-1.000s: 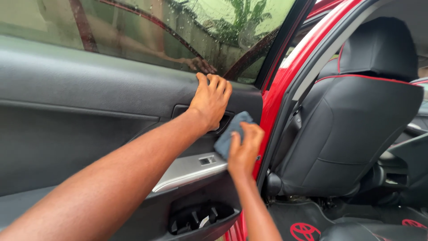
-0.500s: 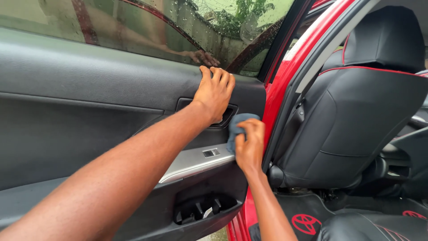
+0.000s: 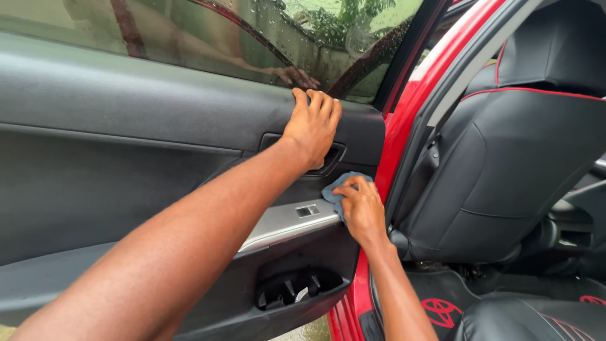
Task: Cleaning the interior and door panel of a car with a cloth.
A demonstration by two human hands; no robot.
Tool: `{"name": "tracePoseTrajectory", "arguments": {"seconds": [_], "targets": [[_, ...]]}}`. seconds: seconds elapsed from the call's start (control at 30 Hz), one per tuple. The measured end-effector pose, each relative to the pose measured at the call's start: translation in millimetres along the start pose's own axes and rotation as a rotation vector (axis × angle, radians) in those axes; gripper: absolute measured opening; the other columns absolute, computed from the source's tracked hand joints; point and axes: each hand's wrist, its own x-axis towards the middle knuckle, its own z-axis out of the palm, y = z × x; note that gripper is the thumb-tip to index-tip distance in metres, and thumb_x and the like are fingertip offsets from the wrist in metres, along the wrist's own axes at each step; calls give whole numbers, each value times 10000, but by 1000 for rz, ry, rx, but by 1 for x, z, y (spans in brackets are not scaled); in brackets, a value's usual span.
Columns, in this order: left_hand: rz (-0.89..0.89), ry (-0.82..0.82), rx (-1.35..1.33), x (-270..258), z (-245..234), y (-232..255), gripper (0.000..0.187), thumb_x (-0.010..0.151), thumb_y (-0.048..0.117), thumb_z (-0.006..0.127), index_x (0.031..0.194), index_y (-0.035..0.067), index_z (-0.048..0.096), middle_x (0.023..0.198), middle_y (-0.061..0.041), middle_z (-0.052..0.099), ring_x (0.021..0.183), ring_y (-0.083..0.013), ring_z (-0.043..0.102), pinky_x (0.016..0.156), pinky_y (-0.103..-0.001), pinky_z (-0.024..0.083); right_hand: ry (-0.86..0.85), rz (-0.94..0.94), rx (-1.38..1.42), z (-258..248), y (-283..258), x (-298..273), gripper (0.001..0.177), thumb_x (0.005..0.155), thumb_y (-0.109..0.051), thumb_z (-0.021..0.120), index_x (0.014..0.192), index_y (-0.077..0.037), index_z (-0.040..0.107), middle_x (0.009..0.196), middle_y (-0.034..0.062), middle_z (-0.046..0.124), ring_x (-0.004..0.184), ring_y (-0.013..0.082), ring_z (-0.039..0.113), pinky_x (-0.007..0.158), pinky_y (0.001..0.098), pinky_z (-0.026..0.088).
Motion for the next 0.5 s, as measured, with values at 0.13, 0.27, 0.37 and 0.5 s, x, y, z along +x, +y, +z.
{"name": "tracePoseTrajectory", "arguments": {"seconds": [0.13,0.27,0.37,0.5], "targets": [[1,-20,-10,3,1,-2,981,771,436,721,1511,-66,316,1407,-302,440,1296,-476,412,1001,-698,327,-68,-54,9,-1,-26,7,330,752,1,619,990,-127,808,1109,84,669,1026,333,622,909,444,519],[12,-19,-48,-2,1,-3,1008,778,452,725,1543,-40,291,1469,-308,399,1331,-490,389,1052,-671,289,-152,-113,35,-18,-35,6,340,774,-27,622,1012,-159,826,1123,88,700,992,349,638,895,460,519],[43,-32,-113,0,6,-9,1039,762,453,743,1560,-12,265,1512,-309,358,1365,-495,351,1090,-650,248,-71,33,-22,-8,6,-5,338,810,-17,608,1023,-162,827,1095,100,714,991,355,652,890,468,527],[25,-9,-175,-7,3,-7,1056,754,438,773,1576,-3,278,1549,-302,349,1420,-486,319,1138,-636,219,9,93,-80,-4,7,-12,374,785,21,600,1039,-152,813,1072,134,711,976,367,659,872,472,537]]}}
